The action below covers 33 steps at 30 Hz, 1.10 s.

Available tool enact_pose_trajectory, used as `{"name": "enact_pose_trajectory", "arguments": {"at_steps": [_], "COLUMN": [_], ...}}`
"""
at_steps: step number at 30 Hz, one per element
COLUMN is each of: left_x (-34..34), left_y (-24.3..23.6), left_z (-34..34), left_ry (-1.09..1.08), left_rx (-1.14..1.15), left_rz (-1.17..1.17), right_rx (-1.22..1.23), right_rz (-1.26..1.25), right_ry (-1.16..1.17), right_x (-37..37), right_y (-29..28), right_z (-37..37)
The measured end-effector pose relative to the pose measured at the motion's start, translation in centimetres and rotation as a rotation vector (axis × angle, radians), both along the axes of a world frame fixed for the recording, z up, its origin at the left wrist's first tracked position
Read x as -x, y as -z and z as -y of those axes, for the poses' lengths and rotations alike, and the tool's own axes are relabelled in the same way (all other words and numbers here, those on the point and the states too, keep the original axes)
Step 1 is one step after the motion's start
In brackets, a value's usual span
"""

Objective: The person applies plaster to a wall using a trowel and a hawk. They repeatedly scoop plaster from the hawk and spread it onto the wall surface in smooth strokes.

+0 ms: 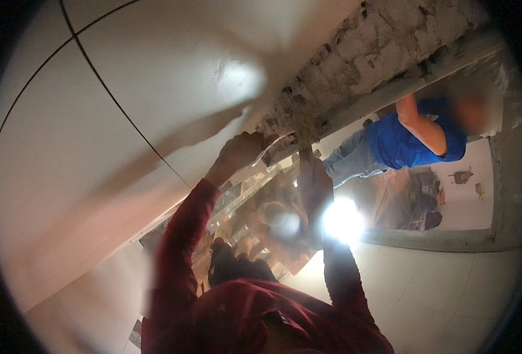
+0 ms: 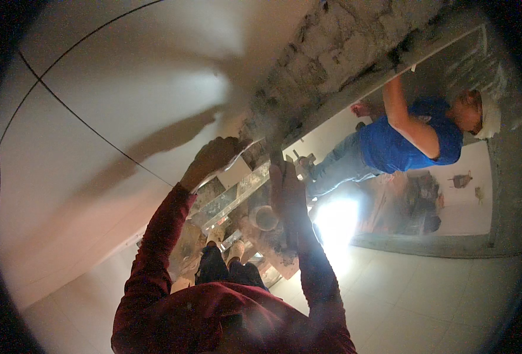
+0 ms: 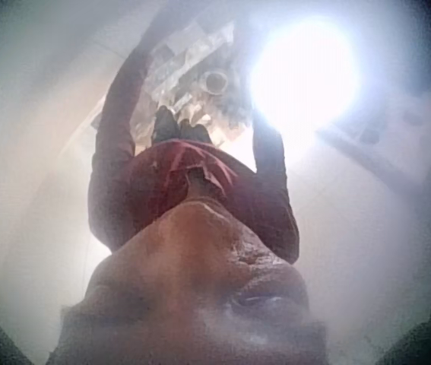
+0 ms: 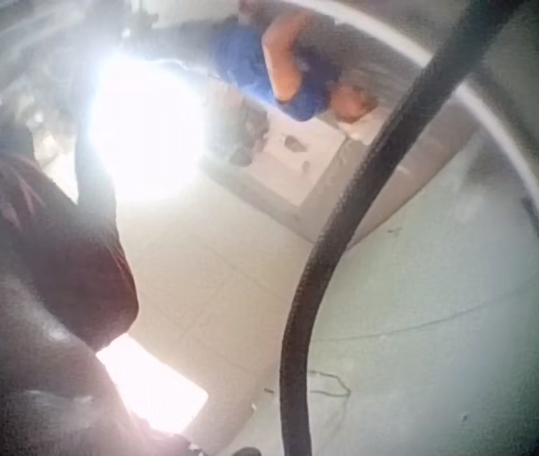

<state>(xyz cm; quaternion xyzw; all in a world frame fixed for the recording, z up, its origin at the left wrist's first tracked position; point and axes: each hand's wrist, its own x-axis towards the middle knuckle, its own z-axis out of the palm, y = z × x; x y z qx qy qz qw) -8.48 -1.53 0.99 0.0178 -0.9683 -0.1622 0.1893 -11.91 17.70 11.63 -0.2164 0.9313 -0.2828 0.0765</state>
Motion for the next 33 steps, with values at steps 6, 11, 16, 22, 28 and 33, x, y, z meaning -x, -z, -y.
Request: {"name": "enact_pose_trajectory", "arguments": {"at_steps": [6,11,16,22,28,33], "left_x": [0.8,0.9,0.2,1.0,0.7,3.4], "left_y": [1.8,1.0,-2.4,0.9,1.6,9.0], "left_z": [0.1,0.5,-0.4,0.3,-0.5,-1.3], "left_ry": [-0.073,-0.071,-0.099,-0.087,-0.117,0.033], "left_rx": [-0.303,-0.365,-0.486,-0.289,-0.241,-0.284], "left_rz": [0.153,0.294,0.352,0.329,0.022,-0.267], "right_rx": [0.179,0.122,0.125,0.186,0.102,0.159], "right_rz": [0.008,0.155,-0.234,-0.121,0.199,0.157], "right_ry": [-0.024,0.011,-0.171,0.005,0.035,0.053], "right_x": [-0.3,0.4,2.3,0.1,1.0,-1.6], "right_y": [0.2,0.0,3.9,2.8,2.1,0.5], "right_z": [-0.4,-0.5,-2.1,-0.7,-1.1,-3.1]}}
